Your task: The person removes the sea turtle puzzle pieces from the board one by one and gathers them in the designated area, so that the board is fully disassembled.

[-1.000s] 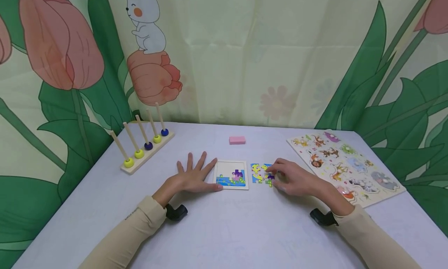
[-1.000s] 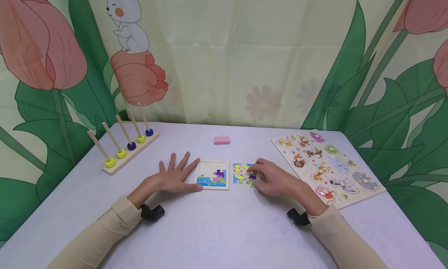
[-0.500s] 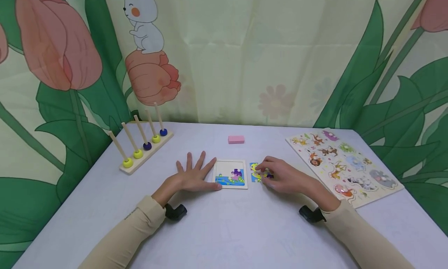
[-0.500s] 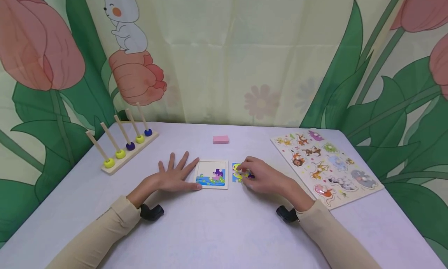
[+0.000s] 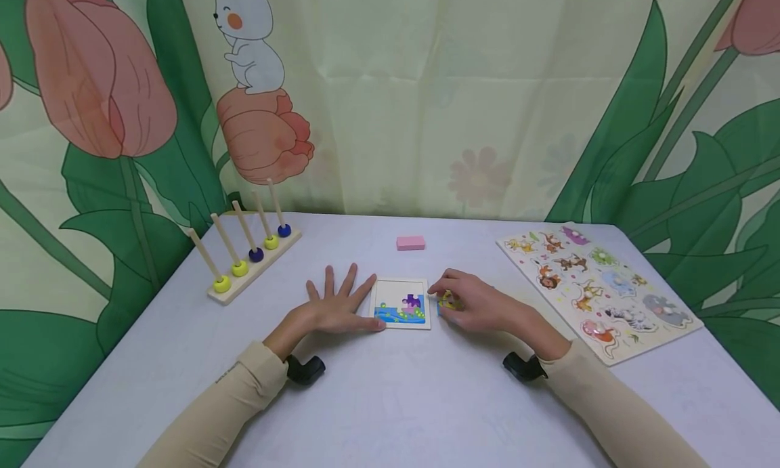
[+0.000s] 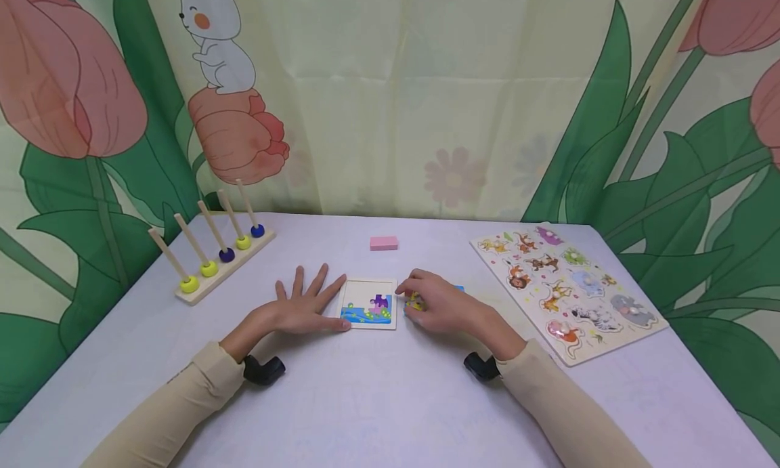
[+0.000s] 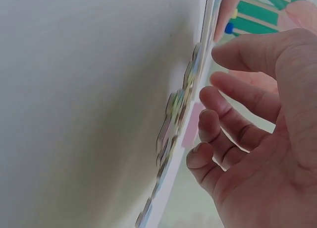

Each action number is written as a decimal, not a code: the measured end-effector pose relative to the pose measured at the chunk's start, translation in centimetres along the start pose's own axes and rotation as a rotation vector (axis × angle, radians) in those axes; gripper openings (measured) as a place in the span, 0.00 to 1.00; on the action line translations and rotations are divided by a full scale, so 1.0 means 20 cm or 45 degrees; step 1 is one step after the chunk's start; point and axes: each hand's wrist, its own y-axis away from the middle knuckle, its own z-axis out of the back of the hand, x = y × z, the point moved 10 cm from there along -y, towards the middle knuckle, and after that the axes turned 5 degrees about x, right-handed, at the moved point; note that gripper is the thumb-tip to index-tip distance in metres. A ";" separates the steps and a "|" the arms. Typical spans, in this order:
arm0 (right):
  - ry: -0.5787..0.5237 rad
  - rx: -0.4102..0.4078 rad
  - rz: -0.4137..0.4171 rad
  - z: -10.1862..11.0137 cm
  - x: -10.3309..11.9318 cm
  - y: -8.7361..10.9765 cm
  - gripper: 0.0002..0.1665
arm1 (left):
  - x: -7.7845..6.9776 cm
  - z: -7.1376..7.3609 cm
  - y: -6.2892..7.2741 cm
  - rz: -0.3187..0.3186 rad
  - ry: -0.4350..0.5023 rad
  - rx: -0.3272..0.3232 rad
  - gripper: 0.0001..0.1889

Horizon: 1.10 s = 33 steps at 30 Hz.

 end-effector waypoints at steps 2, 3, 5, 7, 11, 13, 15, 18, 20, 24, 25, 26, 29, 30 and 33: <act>0.000 -0.002 0.006 0.00 0.01 -0.01 0.19 | 0.00 0.00 0.00 0.000 -0.001 -0.002 0.57; -0.001 -0.002 0.009 0.00 0.02 -0.02 0.19 | 0.00 0.00 0.00 -0.001 0.000 -0.002 0.57; -0.003 0.002 0.009 -0.01 0.03 -0.03 0.19 | 0.00 0.00 0.00 0.000 0.002 -0.003 0.57; -0.004 0.008 0.010 -0.02 0.04 -0.05 0.19 | 0.00 0.00 0.00 0.005 0.001 0.000 0.57; -0.009 0.016 0.027 -0.02 0.06 -0.07 0.19 | 0.00 0.00 0.00 0.012 -0.004 -0.002 0.57; -0.010 0.024 0.029 -0.03 0.07 -0.08 0.20 | 0.01 0.00 0.00 0.013 -0.005 -0.005 0.57; -0.012 0.033 0.033 -0.03 0.07 -0.09 0.20 | 0.01 0.00 0.00 0.013 -0.003 -0.009 0.57; -0.018 0.053 0.025 -0.05 0.08 -0.11 0.20 | 0.01 0.00 0.00 0.012 -0.004 -0.010 0.57; -0.018 0.062 0.027 -0.05 0.08 -0.11 0.20 | 0.01 -0.01 -0.01 0.014 -0.007 -0.005 0.57; -0.023 0.079 0.024 -0.07 0.09 -0.13 0.19 | 0.02 -0.01 -0.01 0.020 -0.021 0.009 0.58; -0.024 0.082 0.022 -0.07 0.09 -0.14 0.19 | 0.02 -0.01 -0.02 0.020 -0.022 0.010 0.58; -0.023 0.084 0.022 -0.07 0.09 -0.14 0.20 | 0.02 -0.01 -0.02 0.021 -0.028 0.014 0.58; -0.015 0.096 0.020 -0.08 0.09 -0.15 0.20 | 0.02 -0.01 -0.02 0.021 -0.031 0.015 0.58; -0.014 0.100 0.019 -0.08 0.09 -0.15 0.21 | 0.02 -0.01 -0.02 0.021 -0.029 0.019 0.58; -0.002 0.113 0.026 -0.09 0.10 -0.16 0.21 | 0.02 -0.01 -0.02 0.018 -0.023 0.016 0.58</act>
